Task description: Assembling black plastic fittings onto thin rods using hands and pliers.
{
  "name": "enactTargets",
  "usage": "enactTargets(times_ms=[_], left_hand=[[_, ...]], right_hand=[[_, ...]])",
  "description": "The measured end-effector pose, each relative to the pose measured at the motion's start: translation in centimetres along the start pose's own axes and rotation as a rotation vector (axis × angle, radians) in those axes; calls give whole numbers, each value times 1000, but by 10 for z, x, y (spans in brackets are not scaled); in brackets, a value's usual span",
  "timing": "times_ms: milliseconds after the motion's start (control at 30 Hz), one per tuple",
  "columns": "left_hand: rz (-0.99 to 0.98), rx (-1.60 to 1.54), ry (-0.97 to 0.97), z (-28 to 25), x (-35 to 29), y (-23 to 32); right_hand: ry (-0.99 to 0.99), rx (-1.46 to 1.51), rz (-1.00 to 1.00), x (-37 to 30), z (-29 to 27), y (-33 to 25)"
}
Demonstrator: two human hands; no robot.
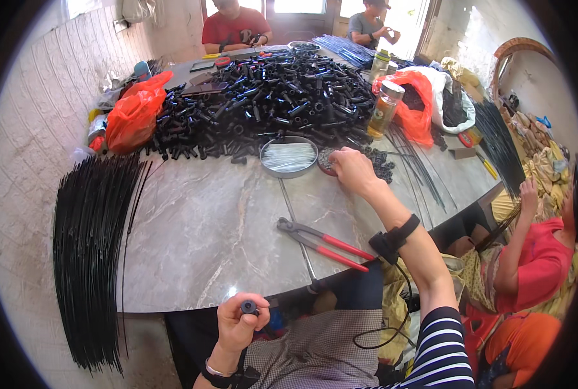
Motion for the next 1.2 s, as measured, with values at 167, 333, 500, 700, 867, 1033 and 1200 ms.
enactTargets(times_ms=[167, 333, 500, 700, 867, 1033, 1200], left_hand=[[3, -45, 28, -7, -7, -4], [-21, -5, 18, -5, -8, -6], [-8, -26, 40, -6, -14, -5], [-38, 16, 43, 0, -15, -3], [-38, 2, 42, 0, -10, -6], [-16, -69, 73, -4, -12, -11], [-15, -68, 79, -5, -18, -7]], right_hand=[[5, -76, 105, 3, 7, 4], [140, 203, 51, 10, -2, 16], [-245, 1031, 650, 12, 20, 55], [-302, 1300, 708, 13, 26, 70], [-333, 1386, 708, 15, 24, 68], [-344, 1369, 705, 17, 21, 62], [-270, 1179, 617, 16, 19, 59]])
Point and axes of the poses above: each hand's wrist, its own x-axis towards the middle knuckle, its own z-axis out of the palm, y = z × x, the point moved 7 cm from there along x, towards the middle knuckle, and after that the axes turned 12 degrees about z, right-handed, at the moved point
